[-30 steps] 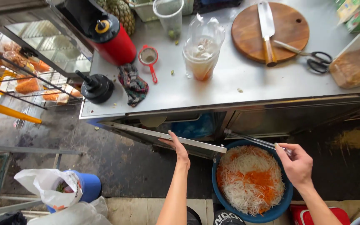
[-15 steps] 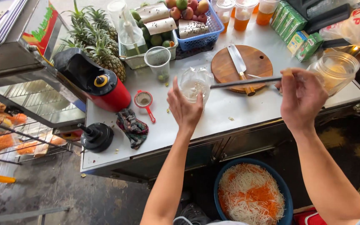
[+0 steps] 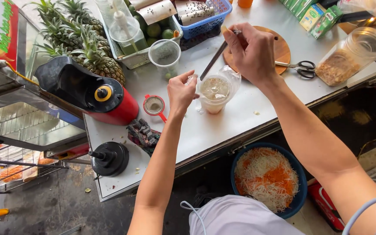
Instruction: Preparing a citrus-based cold drink by cutting and straining fruit, adding ice, and packaging it.
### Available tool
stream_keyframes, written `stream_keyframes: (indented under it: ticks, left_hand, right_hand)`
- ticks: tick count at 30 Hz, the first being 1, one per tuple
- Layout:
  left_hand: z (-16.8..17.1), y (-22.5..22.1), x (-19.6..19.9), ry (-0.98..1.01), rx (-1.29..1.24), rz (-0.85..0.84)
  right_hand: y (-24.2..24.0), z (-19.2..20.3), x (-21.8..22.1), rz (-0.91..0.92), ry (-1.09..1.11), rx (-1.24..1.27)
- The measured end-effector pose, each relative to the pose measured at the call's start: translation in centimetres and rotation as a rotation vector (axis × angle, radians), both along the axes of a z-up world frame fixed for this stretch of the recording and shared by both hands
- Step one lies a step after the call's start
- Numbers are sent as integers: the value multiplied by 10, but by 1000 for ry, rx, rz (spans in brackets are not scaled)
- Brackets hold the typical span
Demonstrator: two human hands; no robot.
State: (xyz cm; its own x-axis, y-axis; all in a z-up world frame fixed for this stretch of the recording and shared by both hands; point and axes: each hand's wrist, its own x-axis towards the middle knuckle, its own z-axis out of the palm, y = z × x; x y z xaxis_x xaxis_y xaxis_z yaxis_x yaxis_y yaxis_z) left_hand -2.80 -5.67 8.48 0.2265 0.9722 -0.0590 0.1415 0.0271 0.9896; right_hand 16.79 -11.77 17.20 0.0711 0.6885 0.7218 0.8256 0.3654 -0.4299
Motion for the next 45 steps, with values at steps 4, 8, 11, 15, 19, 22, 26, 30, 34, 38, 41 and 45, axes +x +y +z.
stream_keyframes:
  ticks: [4, 8, 11, 15, 19, 22, 26, 30, 34, 38, 41, 45]
  left_hand:
    - [-16, 14, -3, -45, 82, -102]
    - [5, 12, -8, 34, 187, -211]
    - [8, 13, -8, -20, 192, -270]
    - [-10, 17, -9, -163, 109, -308]
    - [-22, 15, -13, -209, 47, -309]
    - [-25, 15, -11, -291, 30, -298]
    - [-30, 19, -1, -335, 45, -283]
    - [-35, 17, -1, -420, -19, -228]
    - [-62, 25, 1, -523, -95, -73]
    - [-94, 36, 5, -669, -200, -64]
    - [-79, 46, 9, -459, -288, -46]
    - [-69, 66, 12, 228, -256, -229]
  right_hand:
    - [8, -1, 2, -36, 38, 5]
    - [9, -14, 11, 4, 132, -71]
    - [1, -23, 12, 52, 150, -113]
    - [-21, -59, -5, 174, -77, 171]
    - [-10, -43, -35, 189, -193, 249]
    - [43, -32, -31, 7, -24, 53]
    - [129, -34, -13, 38, -24, -79]
    - [150, -37, -8, 203, -120, -241]
    - [118, -23, -1, 318, -105, -308]
    - [104, -18, 14, 349, 53, -377]
    - [103, -18, 20, 369, 132, -411]
    - [103, -23, 24, 334, 136, -394]
